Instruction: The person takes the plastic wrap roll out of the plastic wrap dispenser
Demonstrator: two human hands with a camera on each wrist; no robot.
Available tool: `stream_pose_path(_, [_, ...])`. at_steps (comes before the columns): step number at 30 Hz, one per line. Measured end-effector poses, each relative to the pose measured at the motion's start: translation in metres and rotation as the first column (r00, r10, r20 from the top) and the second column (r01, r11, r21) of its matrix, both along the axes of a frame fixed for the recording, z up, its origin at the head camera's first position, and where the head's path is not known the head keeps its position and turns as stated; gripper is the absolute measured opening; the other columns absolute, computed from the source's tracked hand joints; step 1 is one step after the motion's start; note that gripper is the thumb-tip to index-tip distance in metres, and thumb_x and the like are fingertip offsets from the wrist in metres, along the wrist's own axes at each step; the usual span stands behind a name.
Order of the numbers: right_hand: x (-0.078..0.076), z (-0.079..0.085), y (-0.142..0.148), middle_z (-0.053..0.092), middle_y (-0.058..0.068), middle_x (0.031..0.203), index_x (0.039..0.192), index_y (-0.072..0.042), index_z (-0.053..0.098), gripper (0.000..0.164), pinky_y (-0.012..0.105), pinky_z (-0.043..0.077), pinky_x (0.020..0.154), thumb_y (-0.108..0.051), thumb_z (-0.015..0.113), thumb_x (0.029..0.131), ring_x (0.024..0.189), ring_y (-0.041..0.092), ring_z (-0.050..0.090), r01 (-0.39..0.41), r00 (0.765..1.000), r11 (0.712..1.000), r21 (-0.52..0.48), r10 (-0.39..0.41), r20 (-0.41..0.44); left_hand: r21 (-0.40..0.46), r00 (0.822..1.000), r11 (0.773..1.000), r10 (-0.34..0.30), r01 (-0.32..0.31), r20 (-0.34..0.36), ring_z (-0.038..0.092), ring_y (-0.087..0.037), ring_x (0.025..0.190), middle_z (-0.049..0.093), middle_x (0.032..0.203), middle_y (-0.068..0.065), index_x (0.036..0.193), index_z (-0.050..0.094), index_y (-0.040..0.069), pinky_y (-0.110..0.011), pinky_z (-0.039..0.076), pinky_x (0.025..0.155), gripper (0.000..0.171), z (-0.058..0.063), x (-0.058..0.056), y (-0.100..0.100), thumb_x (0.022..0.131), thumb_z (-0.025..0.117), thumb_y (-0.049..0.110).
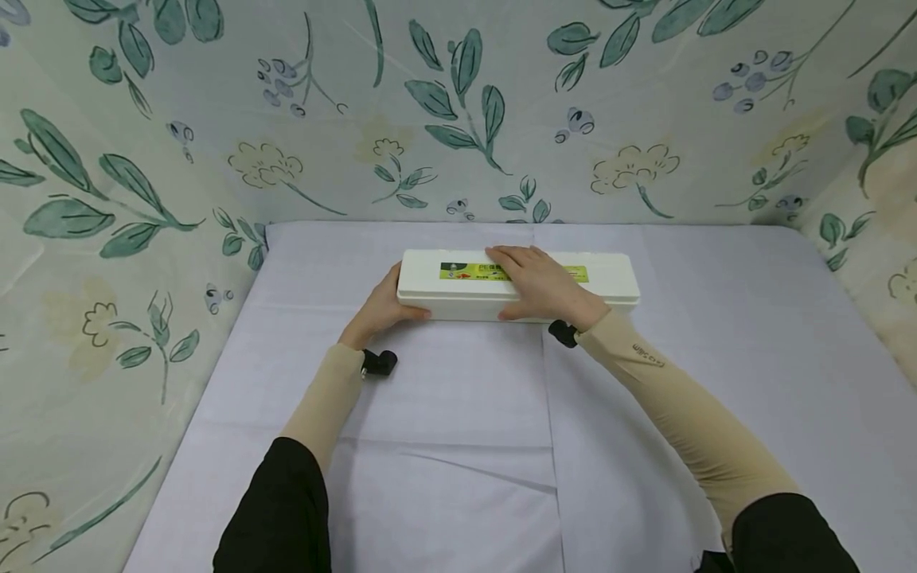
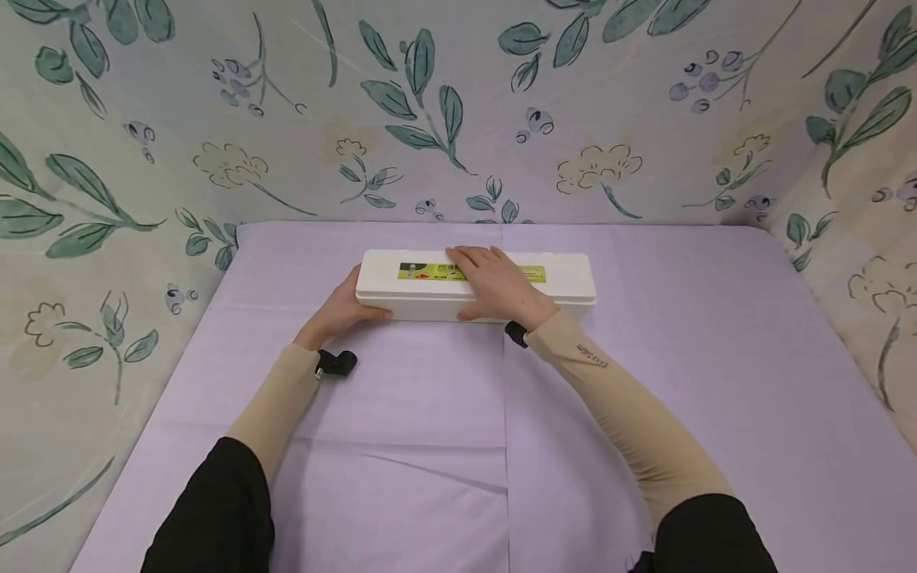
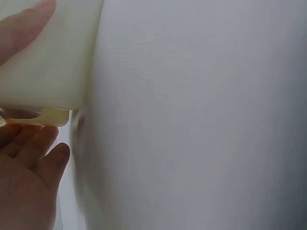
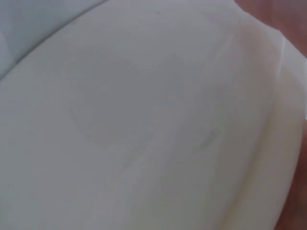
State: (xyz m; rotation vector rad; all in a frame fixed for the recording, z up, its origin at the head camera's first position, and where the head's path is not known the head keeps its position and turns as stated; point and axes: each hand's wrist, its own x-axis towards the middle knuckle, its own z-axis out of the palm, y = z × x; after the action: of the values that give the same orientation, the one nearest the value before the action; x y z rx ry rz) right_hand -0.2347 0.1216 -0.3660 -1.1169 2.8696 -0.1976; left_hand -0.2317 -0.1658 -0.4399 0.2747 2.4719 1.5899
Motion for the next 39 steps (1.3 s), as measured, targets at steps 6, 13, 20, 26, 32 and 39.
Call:
stream_pose_path(6, [0.0,-0.001,-0.001,0.031,0.017,0.15,0.15,-0.001,0.024,0.099,0.045,0.018,0.112,-0.038,0.079,0.076,0.136,0.034,0.029,0.001,1.0,1.0,0.014,-0.001,-0.028,0.003,0.999,1.0,-0.031,0.031,0.04,0.029,-0.026,0.137,0.029,0.153,-0.007,0.153,0.014,0.011,-0.046,0.018,0.112,0.111,0.004,0.0,-0.004,0.069,0.087,0.011])
stream_pose_path(13, [0.001,-0.001,-0.002,0.032,0.018,0.149,0.149,-0.001,0.025,0.093,0.046,0.019,0.112,-0.03,0.077,0.078,0.136,0.034,0.03,0.012,0.999,0.999,0.031,-0.011,-0.045,-0.024,0.998,0.999,-0.04,0.041,0.038,0.029,-0.027,0.137,0.028,0.153,-0.008,0.153,0.014,0.012,-0.047,0.018,0.112,0.111,0.006,-0.001,-0.005,0.069,0.087,0.013])
stream_pose_path(20, [0.002,0.0,-0.006,0.032,0.019,0.149,0.15,-0.001,0.024,0.091,0.05,0.02,0.111,-0.026,0.075,0.078,0.136,0.036,0.03,0.031,0.999,0.999,0.04,-0.03,-0.034,-0.037,0.999,0.999,-0.023,0.024,0.027,0.03,-0.027,0.137,0.029,0.153,-0.008,0.153,0.015,0.012,-0.047,0.02,0.111,0.11,0.005,-0.001,-0.004,0.069,0.086,0.014])
stream_pose_path(26, [0.004,0.001,-0.009,0.033,0.02,0.148,0.15,-0.002,0.025,0.09,0.053,0.022,0.11,-0.023,0.075,0.078,0.135,0.037,0.031,0.038,0.999,0.998,0.048,-0.036,-0.032,-0.041,0.999,0.999,-0.019,0.02,0.028,0.029,-0.028,0.137,0.03,0.153,-0.009,0.153,0.015,0.011,-0.047,0.019,0.112,0.11,0.003,-0.001,-0.005,0.069,0.087,0.014])
stream_pose_path(32, [0.005,0.003,-0.01,0.035,0.023,0.146,0.15,-0.004,0.025,0.089,0.055,0.023,0.108,-0.019,0.074,0.078,0.134,0.039,0.031,0.024,0.999,0.998,0.052,-0.022,-0.028,-0.033,0.999,0.999,-0.016,0.017,0.029,0.03,-0.028,0.137,0.03,0.152,-0.009,0.153,0.016,0.011,-0.047,0.02,0.111,0.11,0.002,-0.001,-0.005,0.069,0.087,0.014])
stream_pose_path(39, [0.005,0.005,-0.012,0.035,0.024,0.145,0.15,-0.004,0.025,0.089,0.056,0.025,0.107,-0.021,0.075,0.078,0.134,0.039,0.032,0.012,0.999,0.997,0.076,-0.009,-0.034,-0.034,0.999,0.999,-0.014,0.015,0.029,0.031,-0.028,0.136,0.031,0.152,-0.009,0.153,0.016,0.011,-0.047,0.02,0.111,0.11,0.003,0.0,-0.005,0.068,0.087,0.014])
